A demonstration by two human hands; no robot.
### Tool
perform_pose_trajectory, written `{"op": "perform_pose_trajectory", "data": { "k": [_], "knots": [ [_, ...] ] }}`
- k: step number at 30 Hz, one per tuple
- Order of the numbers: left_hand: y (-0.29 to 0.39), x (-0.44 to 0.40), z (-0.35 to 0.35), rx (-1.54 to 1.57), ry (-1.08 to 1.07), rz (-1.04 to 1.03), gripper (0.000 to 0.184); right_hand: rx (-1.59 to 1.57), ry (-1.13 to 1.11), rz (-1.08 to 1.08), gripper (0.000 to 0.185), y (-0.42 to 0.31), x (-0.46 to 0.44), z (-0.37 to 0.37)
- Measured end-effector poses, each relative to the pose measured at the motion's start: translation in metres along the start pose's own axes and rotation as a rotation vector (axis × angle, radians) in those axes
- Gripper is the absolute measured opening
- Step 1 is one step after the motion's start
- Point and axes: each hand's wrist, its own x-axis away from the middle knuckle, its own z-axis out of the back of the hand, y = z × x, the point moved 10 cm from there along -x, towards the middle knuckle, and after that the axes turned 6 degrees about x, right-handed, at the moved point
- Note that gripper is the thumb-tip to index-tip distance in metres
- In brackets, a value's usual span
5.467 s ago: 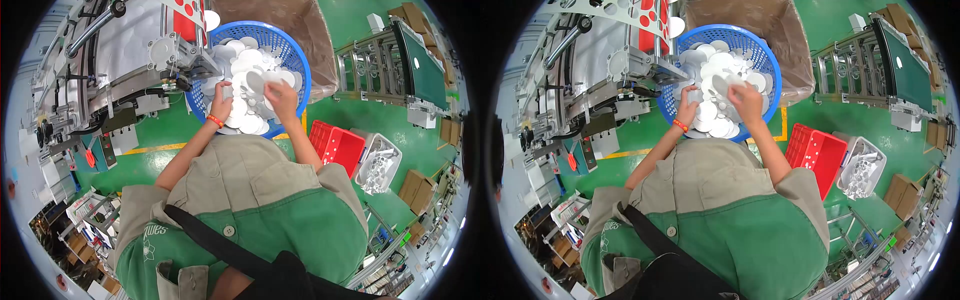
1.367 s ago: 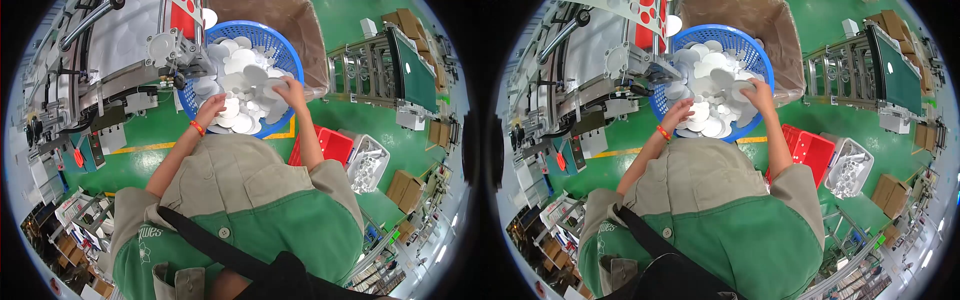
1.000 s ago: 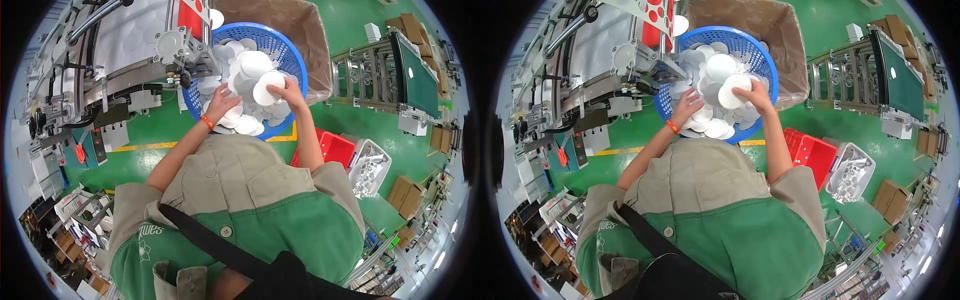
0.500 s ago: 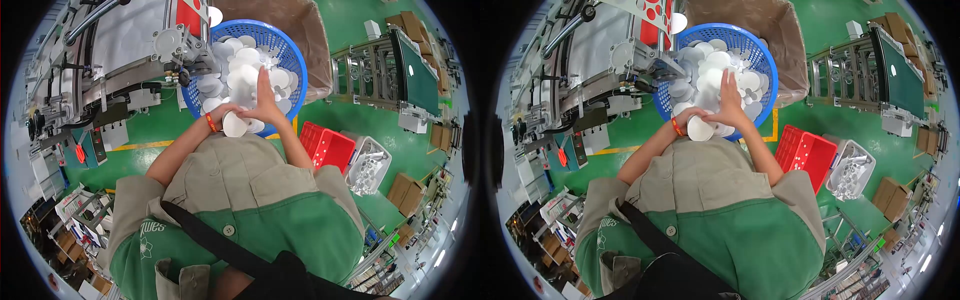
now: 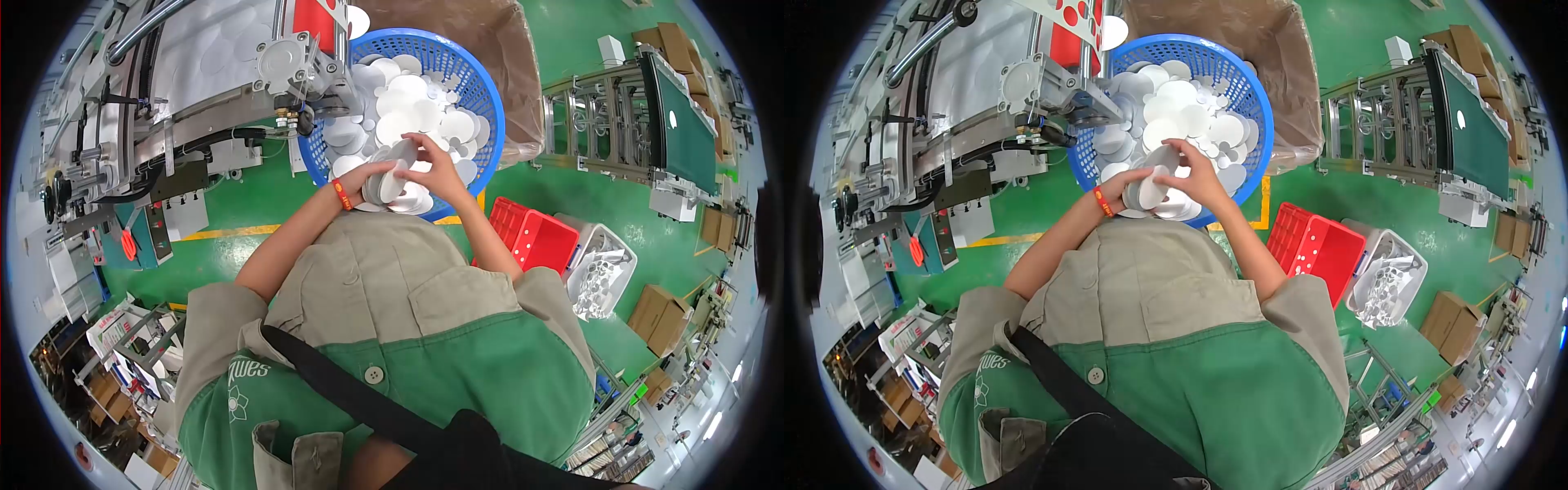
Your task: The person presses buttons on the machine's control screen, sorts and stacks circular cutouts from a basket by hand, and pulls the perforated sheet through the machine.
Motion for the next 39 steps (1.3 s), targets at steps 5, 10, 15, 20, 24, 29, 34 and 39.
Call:
{"op": "perform_pose_trajectory", "data": {
  "k": [5, 10, 15, 20, 24, 29, 34, 39],
  "knots": [
    [0.016, 0.009, -0.032, -0.008, -0.117, -0.005, 0.048, -0.475, -0.058, -0.147, 0.028, 0.044, -0.007, 0.015],
    [0.022, 0.012, -0.032, 0.024, -0.02, -0.029, 0.047, -0.494, -0.126, -0.232, 0.031, 0.036, -0.007, 0.024],
    [0.017, 0.005, -0.031, 0.04, 0.006, 0.005, 0.044, -0.149, -0.135, -0.176, 0.047, 0.027, -0.007, 0.023],
    [0.023, 0.004, 0.009, 0.034, 0.238, -0.064, 0.045, -0.438, 0.11, -0.246, 0.039, 0.054, -0.007, 0.084],
    [0.03, -0.005, 0.025, 0.031, 0.284, -0.18, 0.044, -0.214, 0.265, -0.196, 0.034, 0.04, -0.002, 0.117],
    [0.046, -0.008, 0.053, -0.276, 0.5, -0.411, 0.048, 0.051, 0.455, -0.167, 0.025, 0.029, 0.007, 0.124],
    [0.042, -0.002, 0.0, 0.022, 0.323, -0.323, 0.058, 0.051, 0.232, 0.135, 0.032, -0.028, 0.014, 0.038],
    [0.054, 0.0, -0.011, 0.124, 0.274, -0.354, 0.063, 0.04, 0.093, 0.2, 0.047, -0.039, 0.016, 0.001]
  ]
}}
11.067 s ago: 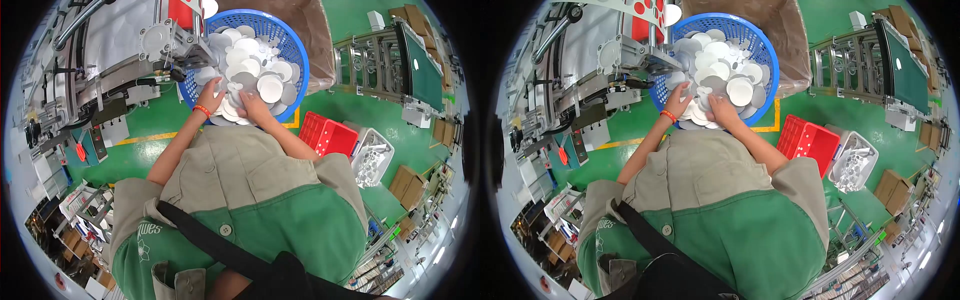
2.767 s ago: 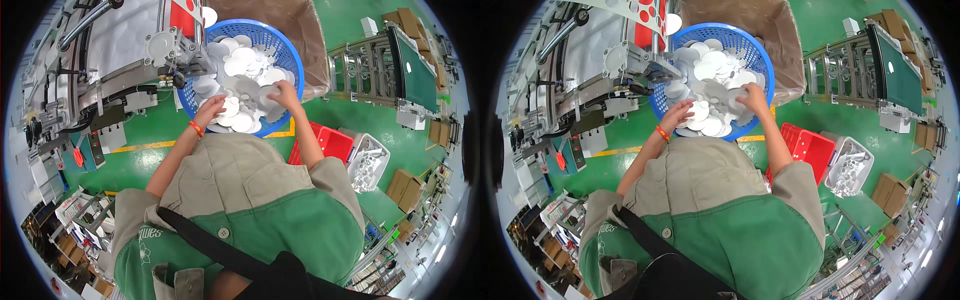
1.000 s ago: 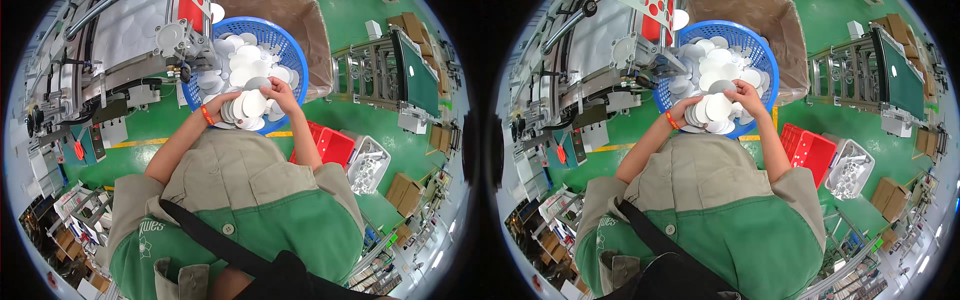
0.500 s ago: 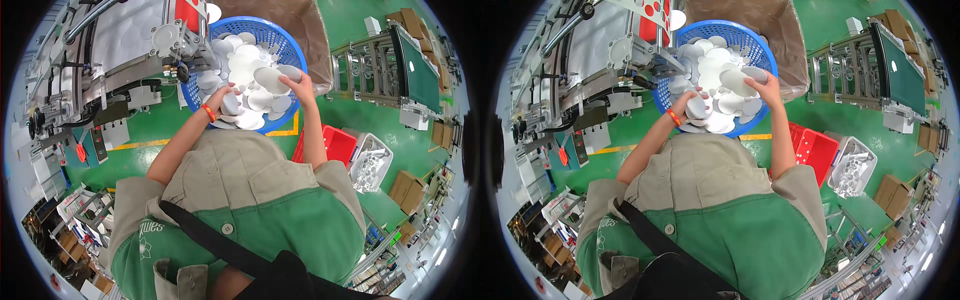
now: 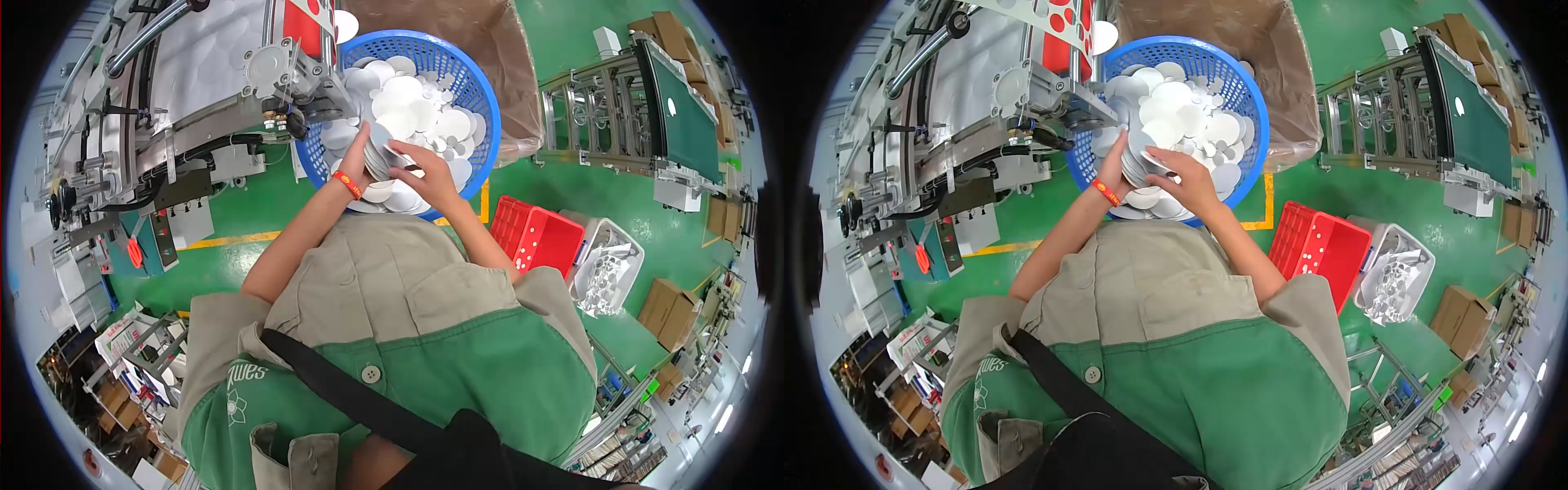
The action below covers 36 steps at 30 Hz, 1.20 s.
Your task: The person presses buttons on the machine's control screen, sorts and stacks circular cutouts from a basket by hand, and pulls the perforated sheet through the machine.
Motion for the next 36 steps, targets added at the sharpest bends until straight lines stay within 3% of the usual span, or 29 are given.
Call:
{"op": "perform_pose_trajectory", "data": {
  "k": [6, 9, 10, 12, 13, 15, 19, 24, 27, 30, 33, 35, 36],
  "knots": [
    [-0.014, -0.003, 0.002, -0.04, 0.012, 0.044, 0.048, 0.111, -0.022, -0.01, 0.06, 0.028, -0.006, -0.001],
    [-0.015, -0.004, 0.004, -0.032, 0.014, 0.053, 0.047, -0.117, -0.168, -0.122, 0.069, 0.029, -0.002, -0.009],
    [-0.014, -0.004, 0.005, -0.037, 0.021, 0.056, 0.047, -0.067, -0.226, -0.16, 0.069, 0.016, -0.002, -0.007],
    [-0.012, -0.003, 0.002, -0.09, -0.031, 0.032, 0.045, -0.393, -0.136, -0.229, 0.06, 0.043, 0.002, -0.013],
    [-0.009, 0.003, -0.008, -0.084, -0.078, 0.028, 0.038, -0.36, -0.125, -0.238, 0.049, 0.053, 0.001, -0.009],
    [-0.009, -0.002, 0.006, -0.084, 0.014, -0.015, 0.035, -0.479, 0.037, -0.455, 0.042, 0.085, 0.009, -0.001],
    [-0.016, 0.0, 0.012, -0.017, 0.111, 0.018, 0.038, -0.286, 0.08, -0.231, 0.039, 0.066, 0.004, 0.0],
    [-0.017, -0.001, 0.012, -0.04, 0.069, 0.044, 0.049, -0.156, 0.15, -0.228, 0.033, 0.059, 0.004, 0.014],
    [-0.019, 0.003, 0.01, -0.017, 0.05, 0.036, 0.05, 0.161, 0.201, -0.122, 0.033, 0.042, -0.001, 0.027],
    [-0.018, 0.001, 0.02, -0.001, 0.114, -0.004, 0.05, 0.618, 0.376, 0.265, 0.043, -0.009, -0.003, 0.052],
    [-0.012, 0.001, 0.023, -0.008, 0.124, -0.027, 0.05, 0.391, 0.325, 0.036, 0.043, 0.014, -0.005, 0.061],
    [-0.011, 0.0, 0.022, 0.037, 0.109, -0.013, 0.05, 0.15, 0.06, -0.059, 0.046, 0.021, -0.001, 0.028],
    [-0.009, 0.003, 0.018, -0.055, 0.128, -0.021, 0.045, 0.019, -0.059, 0.017, 0.049, 0.003, 0.0, 0.012]
  ]
}}
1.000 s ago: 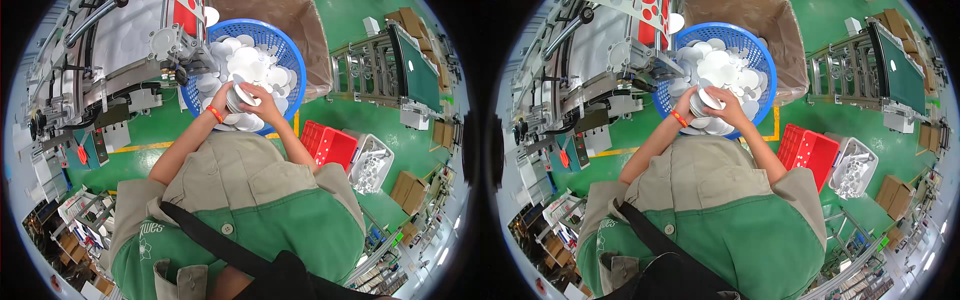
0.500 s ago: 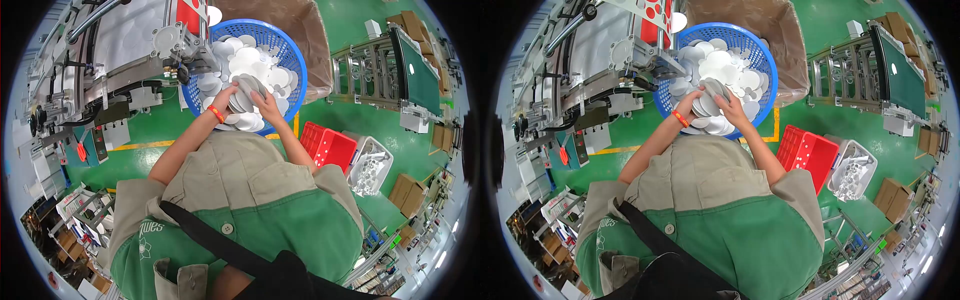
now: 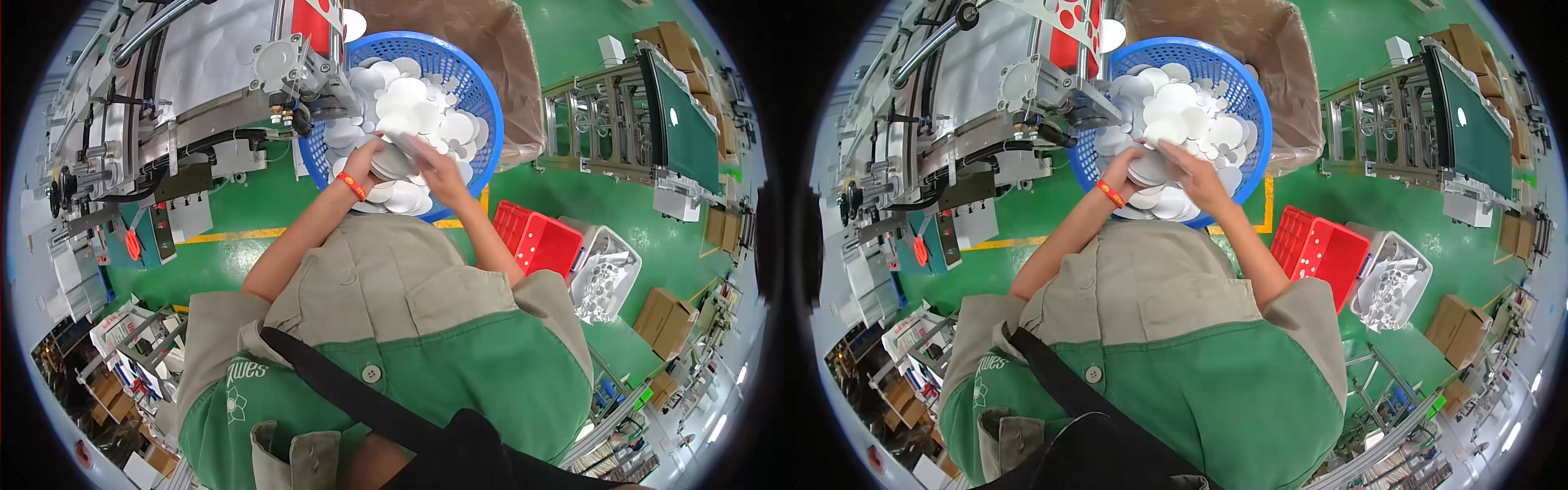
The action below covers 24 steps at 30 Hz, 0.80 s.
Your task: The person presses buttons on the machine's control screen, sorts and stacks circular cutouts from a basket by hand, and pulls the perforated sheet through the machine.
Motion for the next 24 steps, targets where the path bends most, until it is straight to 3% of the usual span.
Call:
{"op": "perform_pose_trajectory", "data": {
  "k": [2, 3, 6, 9, 14, 18, 20, 21, 23, 24],
  "knots": [
    [0.005, 0.005, -0.005, 0.126, -0.026, 0.008, 0.046, -0.043, -0.048, 0.051, 0.051, -0.009, 0.001, -0.017],
    [0.008, 0.001, -0.014, 0.179, -0.113, -0.01, 0.056, -0.03, -0.034, 0.076, 0.052, -0.008, 0.0, -0.02],
    [0.007, -0.001, -0.007, 0.199, -0.11, 0.019, 0.052, -0.355, -0.021, -0.134, 0.047, 0.027, 0.0, -0.029],
    [0.004, 0.0, -0.009, 0.119, -0.153, 0.078, 0.049, -0.484, 0.047, -0.228, 0.037, 0.045, 0.002, -0.022],
    [-0.005, -0.004, -0.004, 0.093, -0.143, 0.137, 0.046, -0.483, 0.08, -0.34, 0.038, 0.061, 0.003, -0.014],
    [-0.004, -0.006, -0.003, 0.036, -0.127, 0.138, 0.044, -0.324, 0.038, -0.268, 0.044, 0.039, -0.001, -0.013],
    [-0.005, -0.006, -0.004, 0.059, -0.14, 0.158, 0.043, 0.001, 0.127, 0.068, 0.046, -0.002, -0.007, 0.0],
    [-0.005, -0.006, -0.004, 0.059, -0.144, 0.162, 0.042, -0.013, 0.136, 0.068, 0.042, -0.003, -0.008, 0.002],
    [-0.004, -0.01, -0.001, 0.059, -0.172, 0.141, 0.04, -0.209, 0.069, -0.229, 0.041, 0.041, -0.005, -0.006],
    [-0.003, -0.008, -0.004, 0.062, -0.2, 0.143, 0.039, -0.209, 0.095, -0.211, 0.039, 0.042, -0.006, -0.002]
  ]
}}
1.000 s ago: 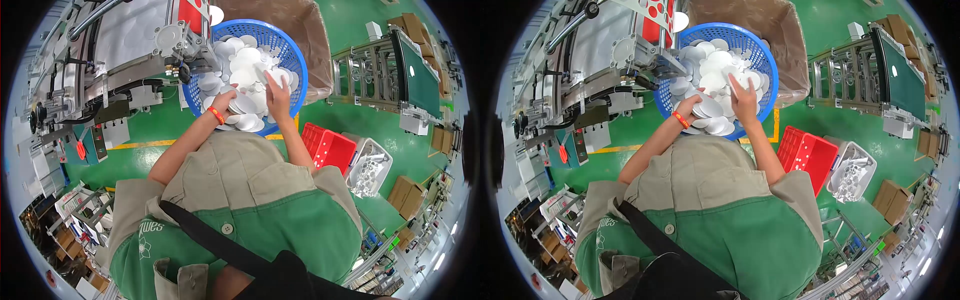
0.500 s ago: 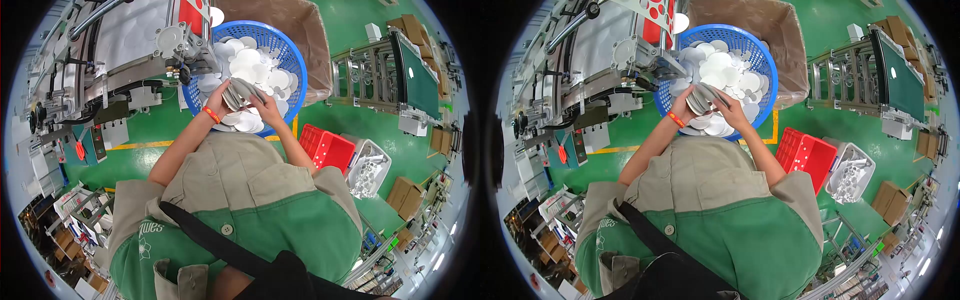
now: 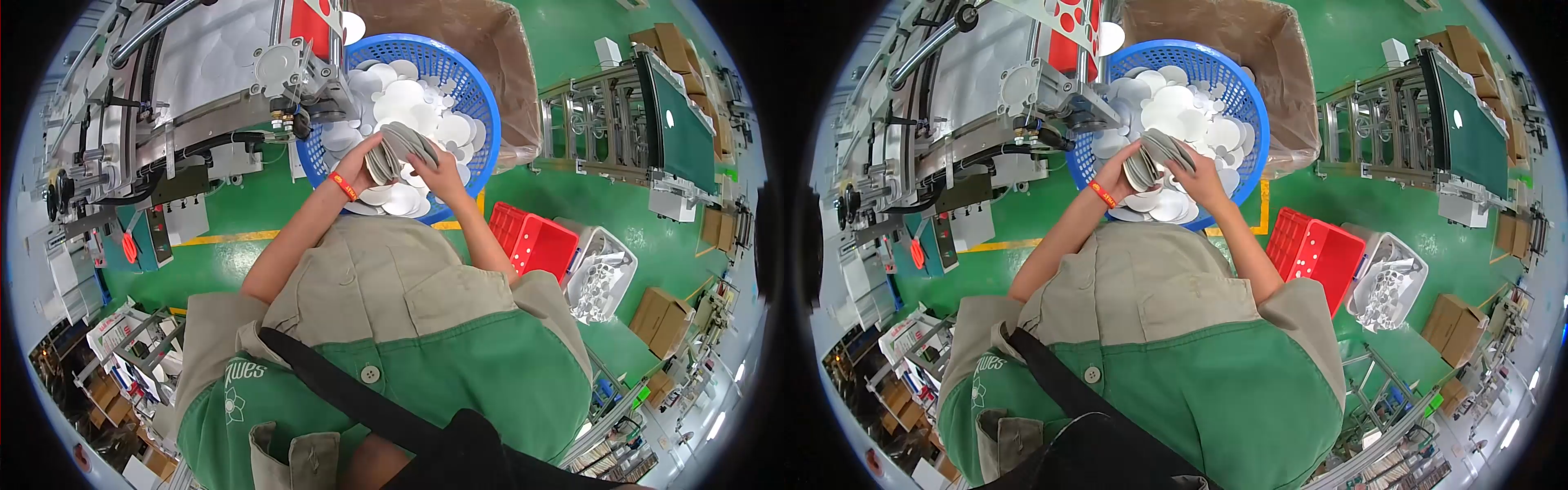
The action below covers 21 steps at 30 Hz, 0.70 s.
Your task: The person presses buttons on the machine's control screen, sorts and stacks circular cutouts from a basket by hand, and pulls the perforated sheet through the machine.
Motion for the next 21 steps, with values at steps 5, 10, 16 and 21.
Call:
{"op": "perform_pose_trajectory", "data": {
  "k": [5, 10, 16, 21],
  "knots": [
    [0.006, 0.013, -0.015, 0.046, -0.005, -0.014, 0.043, 0.276, 0.113, 0.229, 0.04, -0.022, 0.001, 0.013],
    [0.012, 0.019, -0.022, -0.005, -0.043, -0.095, 0.061, 0.387, 0.239, 0.204, 0.047, -0.039, 0.003, 0.026],
    [0.008, 0.009, -0.013, 0.07, -0.118, -0.065, 0.046, 0.295, 0.053, 0.357, 0.053, -0.059, 0.014, -0.011],
    [0.013, 0.015, -0.024, 0.018, -0.225, -0.101, 0.049, 0.227, 0.042, 0.239, 0.059, -0.048, 0.009, -0.007]
  ]
}}
